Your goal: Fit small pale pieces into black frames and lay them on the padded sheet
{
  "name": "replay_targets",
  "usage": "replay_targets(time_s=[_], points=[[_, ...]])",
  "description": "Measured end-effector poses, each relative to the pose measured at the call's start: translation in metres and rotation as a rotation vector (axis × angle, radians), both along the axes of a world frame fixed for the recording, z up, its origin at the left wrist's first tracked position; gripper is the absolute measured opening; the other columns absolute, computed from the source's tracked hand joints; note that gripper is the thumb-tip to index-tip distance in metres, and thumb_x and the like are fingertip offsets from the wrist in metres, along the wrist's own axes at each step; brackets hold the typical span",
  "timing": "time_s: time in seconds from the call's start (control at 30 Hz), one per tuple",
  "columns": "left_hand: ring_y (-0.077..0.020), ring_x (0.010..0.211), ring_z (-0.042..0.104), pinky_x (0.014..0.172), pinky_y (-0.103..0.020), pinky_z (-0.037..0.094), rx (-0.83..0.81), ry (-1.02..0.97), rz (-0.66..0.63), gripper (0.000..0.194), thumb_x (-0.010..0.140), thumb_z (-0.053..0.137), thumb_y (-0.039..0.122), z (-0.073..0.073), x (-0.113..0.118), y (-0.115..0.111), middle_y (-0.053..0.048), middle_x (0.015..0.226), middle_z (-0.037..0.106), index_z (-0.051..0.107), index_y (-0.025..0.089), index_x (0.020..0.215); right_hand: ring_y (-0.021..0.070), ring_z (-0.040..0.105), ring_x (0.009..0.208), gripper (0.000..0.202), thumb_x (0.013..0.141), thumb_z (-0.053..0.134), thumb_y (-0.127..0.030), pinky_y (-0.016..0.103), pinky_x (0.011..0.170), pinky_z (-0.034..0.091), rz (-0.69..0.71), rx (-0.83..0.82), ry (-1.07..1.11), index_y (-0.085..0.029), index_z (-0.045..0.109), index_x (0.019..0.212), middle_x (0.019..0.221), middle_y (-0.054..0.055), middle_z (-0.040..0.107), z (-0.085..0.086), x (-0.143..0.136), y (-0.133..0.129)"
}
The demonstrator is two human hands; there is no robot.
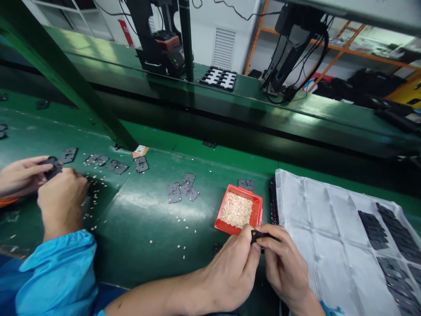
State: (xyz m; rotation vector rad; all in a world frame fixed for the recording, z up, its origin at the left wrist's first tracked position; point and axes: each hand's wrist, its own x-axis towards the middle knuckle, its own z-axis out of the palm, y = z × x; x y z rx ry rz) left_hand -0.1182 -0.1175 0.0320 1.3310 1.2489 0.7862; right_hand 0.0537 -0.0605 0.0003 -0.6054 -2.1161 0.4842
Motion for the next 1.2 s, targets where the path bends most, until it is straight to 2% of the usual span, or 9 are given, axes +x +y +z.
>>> replay_targets(time_s=[0.13,0.23,0.37,0.43,0.5,0.63,0.73,0.83,1.2], points=[[-0.0195,0.072,0.058,0.069,-0.032,0.043,0.086,0.187,0.051,0.022,0.11,0.027,0.032,-0.003,-0.018,0.016,-0.003,0.083,0.063,0.045,0.023,0.102,0.0243,0.072,0.111,0.026,0.091,0.069,-0.003,0.041,0.093,0.06,-0.204,-0.077,0.099,-0.021,0.06,0.109,0.119,0.012,0.07,0.003,0.011,0.015],[-0.0188,0.059,0.056,0.06,-0.029,0.035,0.158,0.521,0.146,0.019,0.108,0.027,0.024,-0.01,-0.036,0.036,0.0,0.071,0.06,0.044,0.023,0.101,0.0218,0.075,0.093,0.019,0.092,0.077,-0.015,0.035,0.081,0.06,-0.359,-0.024,0.012,-0.023,0.06,0.092,0.103,0.007,0.073,0.008,0.017,0.031],[-0.018,0.058,0.057,0.057,-0.028,0.026,0.241,0.844,0.22,0.019,0.108,0.032,0.022,-0.022,-0.052,0.054,-0.003,0.074,0.063,0.045,0.023,0.093,0.0179,0.077,0.067,0.007,0.103,0.068,-0.025,0.029,0.061,0.06,-0.256,0.042,-0.227,-0.023,0.07,0.098,0.084,0.002,0.079,0.002,0.016,0.043],[-0.0164,0.055,0.051,0.057,-0.028,0.025,0.244,0.778,0.236,0.023,0.109,0.033,0.025,-0.024,-0.054,0.053,0.0,0.069,0.057,0.043,0.023,0.088,0.02,0.081,0.075,0.013,0.105,0.062,-0.02,0.031,0.066,0.065,-0.229,0.067,-0.252,-0.021,0.074,0.112,0.094,0.004,0.084,-0.004,0.012,0.042],[-0.0147,0.054,0.045,0.057,-0.028,0.027,0.226,0.559,0.228,0.028,0.111,0.032,0.03,-0.022,-0.054,0.049,0.004,0.064,0.049,0.04,0.024,0.085,0.0223,0.083,0.094,0.03,0.106,0.053,-0.012,0.035,0.08,0.068,-0.222,0.046,-0.24,-0.02,0.073,0.127,0.112,0.008,0.084,-0.006,0.009,0.038],[-0.0121,0.055,0.043,0.059,-0.026,0.034,0.147,0.098,0.185,0.034,0.114,0.03,0.04,-0.013,-0.048,0.035,0.007,0.064,0.045,0.041,0.024,0.086,0.0263,0.071,0.129,0.035,0.106,0.051,-0.01,0.045,0.104,0.063,-0.232,-0.09,-0.151,-0.02,0.071,0.133,0.143,0.014,0.07,0.003,0.001,0.026],[-0.0109,0.054,0.044,0.059,-0.025,0.037,0.12,-0.032,0.174,0.034,0.115,0.032,0.044,-0.007,-0.04,0.024,0.007,0.064,0.046,0.044,0.023,0.09,0.0233,0.074,0.118,0.021,0.102,0.064,-0.012,0.039,0.099,0.064,-0.231,-0.15,-0.029,-0.02,0.073,0.12,0.126,0.012,0.076,0.011,-0.005,0.017],[-0.01,0.054,0.045,0.058,-0.025,0.037,0.144,-0.068,0.18,0.037,0.115,0.032,0.045,-0.003,-0.032,0.015,0.007,0.064,0.047,0.045,0.022,0.089,0.0203,0.077,0.105,0.023,0.097,0.068,-0.005,0.034,0.09,0.066,-0.231,-0.123,0.108,-0.02,0.071,0.114,0.109,0.009,0.078,0.014,-0.008,0.008],[-0.0093,0.051,0.043,0.055,-0.025,0.036,0.225,-0.167,0.182,0.038,0.115,0.03,0.042,0.005,-0.011,0.002,0.007,0.06,0.045,0.044,0.022,0.086,0.0209,0.081,0.098,0.039,0.088,0.071,0.01,0.03,0.086,0.069,-0.256,0.093,0.14,-0.016,0.076,0.116,0.11,0.009,0.081,0.018,-0.001,-0.006]])
